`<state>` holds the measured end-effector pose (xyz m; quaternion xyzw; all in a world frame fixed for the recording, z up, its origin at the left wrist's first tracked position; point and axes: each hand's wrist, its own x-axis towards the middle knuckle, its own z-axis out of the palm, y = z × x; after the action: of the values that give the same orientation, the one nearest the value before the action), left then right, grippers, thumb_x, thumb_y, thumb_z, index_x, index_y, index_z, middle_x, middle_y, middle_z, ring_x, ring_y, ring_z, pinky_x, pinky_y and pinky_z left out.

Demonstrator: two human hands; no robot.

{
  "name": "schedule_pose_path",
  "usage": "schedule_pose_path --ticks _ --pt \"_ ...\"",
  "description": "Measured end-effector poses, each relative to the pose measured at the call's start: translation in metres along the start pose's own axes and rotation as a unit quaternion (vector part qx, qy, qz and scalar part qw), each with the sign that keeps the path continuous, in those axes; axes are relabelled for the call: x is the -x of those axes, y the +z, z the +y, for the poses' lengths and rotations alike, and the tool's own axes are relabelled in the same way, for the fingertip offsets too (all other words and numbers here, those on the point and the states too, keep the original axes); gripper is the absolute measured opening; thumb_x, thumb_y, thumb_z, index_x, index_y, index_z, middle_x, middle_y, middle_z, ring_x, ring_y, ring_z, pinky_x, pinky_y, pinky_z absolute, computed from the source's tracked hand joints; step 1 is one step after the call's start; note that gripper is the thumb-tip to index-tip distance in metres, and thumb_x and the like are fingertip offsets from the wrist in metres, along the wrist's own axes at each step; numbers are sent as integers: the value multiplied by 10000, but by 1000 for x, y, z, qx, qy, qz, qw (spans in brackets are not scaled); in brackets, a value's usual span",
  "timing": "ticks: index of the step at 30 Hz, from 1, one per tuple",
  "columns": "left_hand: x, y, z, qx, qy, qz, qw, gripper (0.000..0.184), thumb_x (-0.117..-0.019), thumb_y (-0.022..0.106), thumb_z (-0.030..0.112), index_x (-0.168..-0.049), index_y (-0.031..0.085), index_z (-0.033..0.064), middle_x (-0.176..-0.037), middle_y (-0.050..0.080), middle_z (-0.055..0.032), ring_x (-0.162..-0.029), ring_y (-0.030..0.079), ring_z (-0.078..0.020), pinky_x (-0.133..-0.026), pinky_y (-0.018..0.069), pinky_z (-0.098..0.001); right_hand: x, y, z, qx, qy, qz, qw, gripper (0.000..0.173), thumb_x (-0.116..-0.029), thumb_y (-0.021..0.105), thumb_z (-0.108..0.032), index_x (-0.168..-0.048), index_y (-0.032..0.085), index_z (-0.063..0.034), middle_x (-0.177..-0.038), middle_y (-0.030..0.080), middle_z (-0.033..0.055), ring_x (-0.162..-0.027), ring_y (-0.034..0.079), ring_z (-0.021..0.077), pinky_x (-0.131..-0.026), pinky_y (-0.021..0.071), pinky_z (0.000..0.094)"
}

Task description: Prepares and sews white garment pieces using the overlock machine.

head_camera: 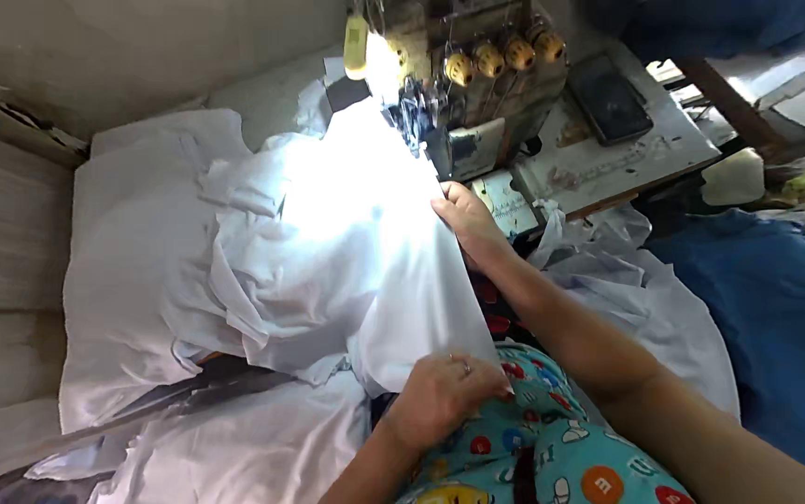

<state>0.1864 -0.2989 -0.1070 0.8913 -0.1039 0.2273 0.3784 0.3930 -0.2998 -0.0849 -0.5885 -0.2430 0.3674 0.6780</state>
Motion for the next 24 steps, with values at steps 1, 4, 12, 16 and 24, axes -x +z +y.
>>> schedule_pose_path --ticks 1,4,12,16,24 --pt "1 2 -5 -20 -1 -14 1000 170 -1029 595 190 -975 729 101 -882 748 -26 -773 689 -137 -714 555 -243 2 -2 4 28 4 11 1000 241 -1082 454 -233 -1229 562 -77 -851 647 37 -671 642 78 -613 565 270" --pt "-7 -6 -19 -42 7 -26 999 146 -1025 591 160 -975 724 127 -960 763 -12 -775 681 -133 -682 536 -240 -1 -7 15 21 -23 8 999 169 -1066 489 -180 -1163 569 -68 -757 607 10 -614 596 58 -578 532 247" --pt "-55 -43 -55 -112 54 -48 991 167 -1001 590 105 -967 747 151 -914 732 -22 -733 644 -153 -591 487 -254 -14 -12 18 -24 -21 19 999 68 -971 575 -33 -1033 601 -42 -660 595 -42 -586 581 17 -598 518 195" --pt "-81 -59 -73 -162 69 -53 983 186 -970 589 69 -941 762 131 -885 731 -33 -705 646 -178 -570 490 -278 -14 -13 16 -44 -26 13 999 63 -941 593 -5 -974 604 -58 -679 607 -76 -609 573 -17 -620 500 166" --pt "-126 -95 -79 -207 -9 -79 975 230 -960 565 0 -964 781 78 -894 759 -117 -755 734 -279 -617 553 -377 -9 -20 10 -61 -21 -9 998 106 -923 645 -10 -985 614 -90 -768 704 -88 -660 662 -9 -619 556 172"
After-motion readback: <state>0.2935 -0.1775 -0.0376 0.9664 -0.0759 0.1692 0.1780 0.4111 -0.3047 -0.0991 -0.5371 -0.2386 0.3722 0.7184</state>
